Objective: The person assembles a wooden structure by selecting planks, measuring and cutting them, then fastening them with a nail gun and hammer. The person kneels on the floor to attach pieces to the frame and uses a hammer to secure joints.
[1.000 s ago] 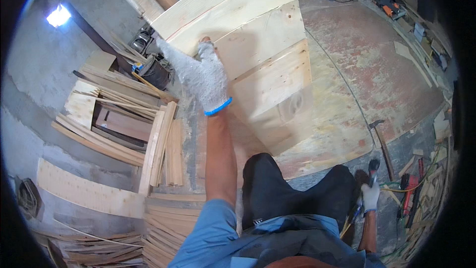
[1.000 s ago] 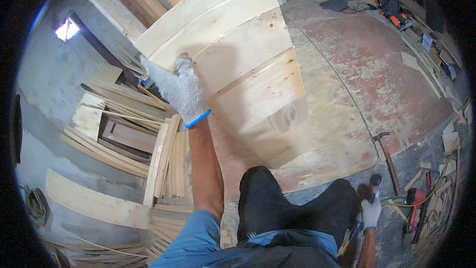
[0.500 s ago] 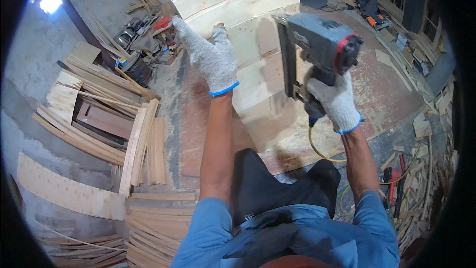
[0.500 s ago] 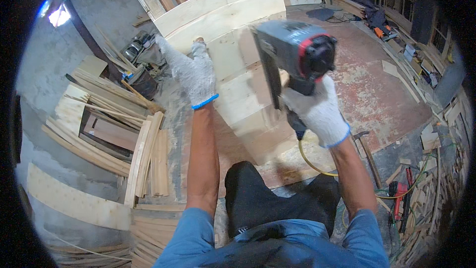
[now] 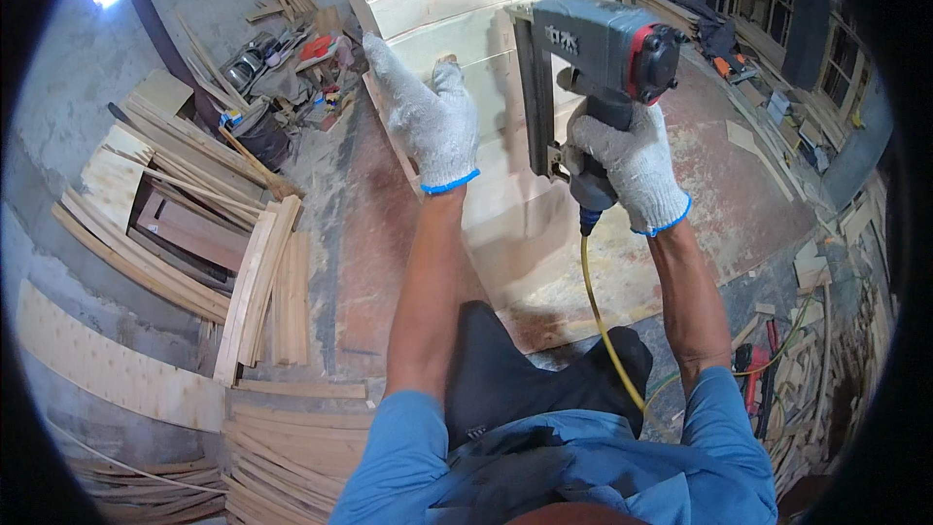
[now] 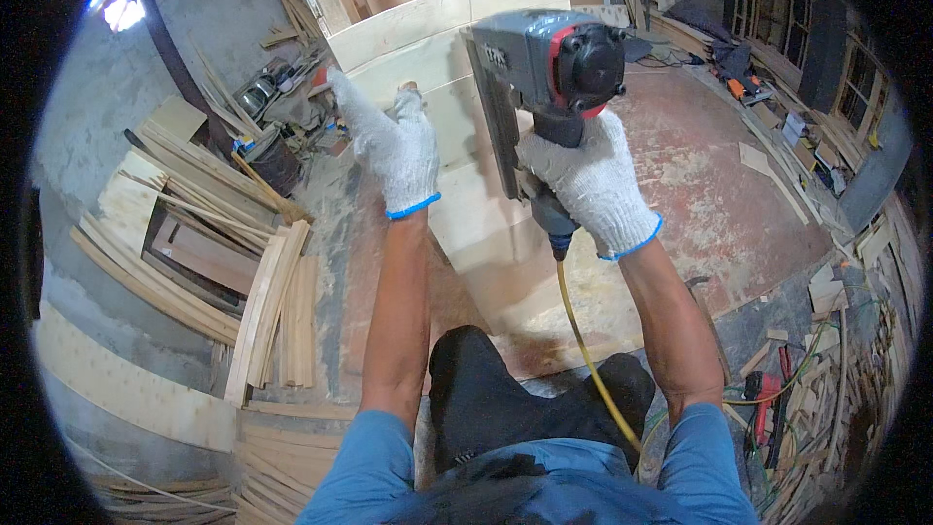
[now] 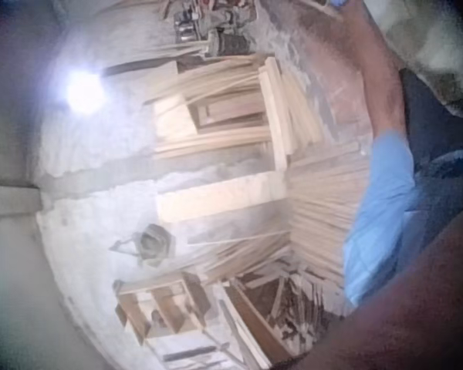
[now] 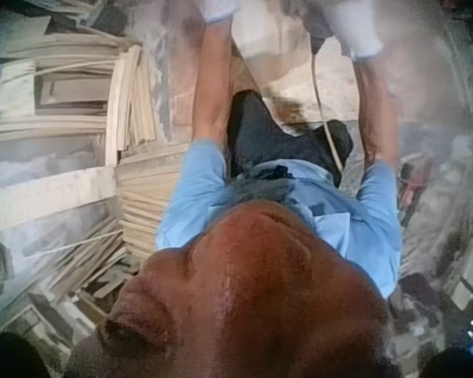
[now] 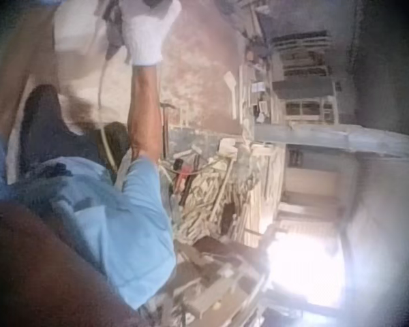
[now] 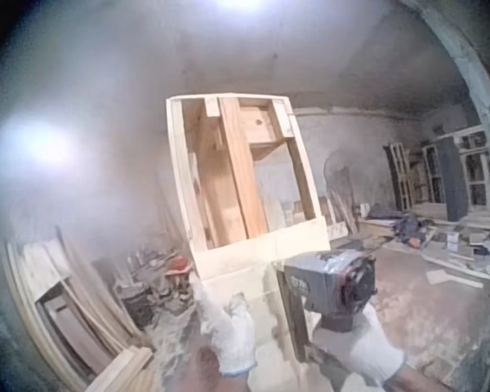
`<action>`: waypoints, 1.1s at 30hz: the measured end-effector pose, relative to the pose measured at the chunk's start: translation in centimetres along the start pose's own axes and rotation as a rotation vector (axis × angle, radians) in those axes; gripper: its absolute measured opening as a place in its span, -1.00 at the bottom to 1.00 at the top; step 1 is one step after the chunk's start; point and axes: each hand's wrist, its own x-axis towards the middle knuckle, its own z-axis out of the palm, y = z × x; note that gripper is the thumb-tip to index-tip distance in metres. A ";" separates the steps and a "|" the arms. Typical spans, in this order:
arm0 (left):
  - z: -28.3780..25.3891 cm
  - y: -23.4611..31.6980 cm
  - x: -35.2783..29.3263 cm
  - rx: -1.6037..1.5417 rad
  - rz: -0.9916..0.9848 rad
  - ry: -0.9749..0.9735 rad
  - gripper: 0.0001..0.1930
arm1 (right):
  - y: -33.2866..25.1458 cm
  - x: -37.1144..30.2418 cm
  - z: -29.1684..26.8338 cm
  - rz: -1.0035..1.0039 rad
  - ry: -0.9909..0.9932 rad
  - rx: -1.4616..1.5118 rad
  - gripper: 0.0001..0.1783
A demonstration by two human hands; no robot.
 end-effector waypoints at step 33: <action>2.8 7.4 13.0 -0.030 0.236 -0.163 -0.31 | 4.6 -1.5 -6.0 0.204 0.154 0.498 -0.83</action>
